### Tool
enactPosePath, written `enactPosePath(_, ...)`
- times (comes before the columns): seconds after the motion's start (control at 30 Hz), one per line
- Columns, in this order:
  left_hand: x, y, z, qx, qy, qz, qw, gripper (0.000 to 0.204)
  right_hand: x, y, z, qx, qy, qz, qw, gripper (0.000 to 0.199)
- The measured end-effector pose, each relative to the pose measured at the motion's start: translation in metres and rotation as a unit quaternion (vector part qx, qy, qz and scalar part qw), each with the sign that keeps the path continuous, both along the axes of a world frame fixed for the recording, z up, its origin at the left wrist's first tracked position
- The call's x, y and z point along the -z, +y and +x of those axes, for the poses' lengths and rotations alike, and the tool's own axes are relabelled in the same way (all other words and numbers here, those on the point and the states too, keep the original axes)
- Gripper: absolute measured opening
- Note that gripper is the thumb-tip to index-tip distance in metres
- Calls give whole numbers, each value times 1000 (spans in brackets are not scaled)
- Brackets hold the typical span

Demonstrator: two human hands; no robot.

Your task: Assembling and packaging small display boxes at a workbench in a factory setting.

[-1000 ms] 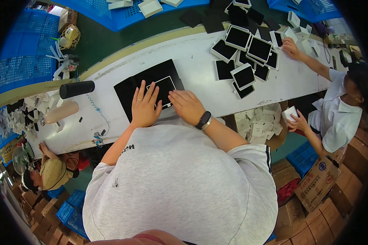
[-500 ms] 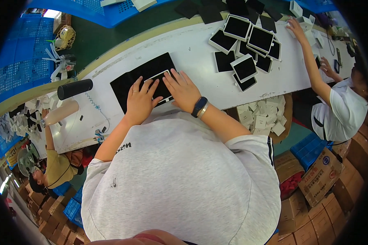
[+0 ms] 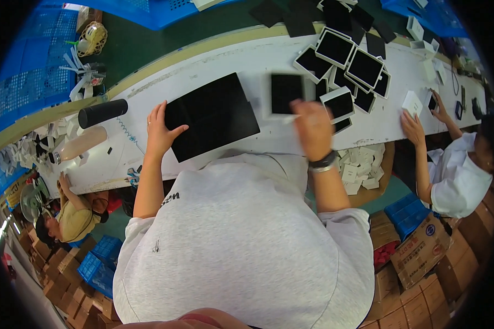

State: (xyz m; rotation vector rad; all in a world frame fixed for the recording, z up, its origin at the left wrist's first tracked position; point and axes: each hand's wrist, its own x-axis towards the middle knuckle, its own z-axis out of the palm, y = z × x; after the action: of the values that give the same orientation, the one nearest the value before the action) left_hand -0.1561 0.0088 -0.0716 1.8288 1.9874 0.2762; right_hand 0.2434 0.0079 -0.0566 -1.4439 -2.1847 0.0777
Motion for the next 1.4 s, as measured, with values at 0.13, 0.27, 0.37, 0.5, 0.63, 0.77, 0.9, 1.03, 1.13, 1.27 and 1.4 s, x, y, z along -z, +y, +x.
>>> enactPosePath(0.13,-3,0,2,-12,-1,-11,1000,81,-13,44,30,207,2,61,976,64)
enactPosePath(0.27,-5,-2,23,7,57,97,994,72,8,52,-28,67,-4,-23,997,67)
enactPosePath(0.37,-3,-10,55,24,69,154,985,68,40,38,-77,-31,130,-315,940,64)
enactPosePath(0.5,20,-11,93,67,114,61,989,73,29,21,-105,-118,78,-308,941,40)
enactPosePath(0.63,34,-8,92,55,81,72,993,73,27,32,-92,-98,214,-376,896,24)
enactPosePath(0.77,40,-15,87,58,69,91,992,71,19,117,-36,116,441,-356,816,16)
enactPosePath(0.9,41,-17,86,63,84,83,991,69,41,229,-65,7,466,-281,839,38)
enactPosePath(1.03,38,-8,87,79,82,79,990,67,101,333,-148,-108,168,-269,942,75)
enactPosePath(1.13,27,-5,84,95,51,56,993,66,134,366,-177,36,-23,-233,972,66)
enactPosePath(1.27,19,-14,62,67,-116,17,991,65,125,355,-179,-3,-48,-229,972,35)
enactPosePath(1.4,9,-22,50,-143,-356,103,918,73,69,258,-152,-157,153,-188,957,18)
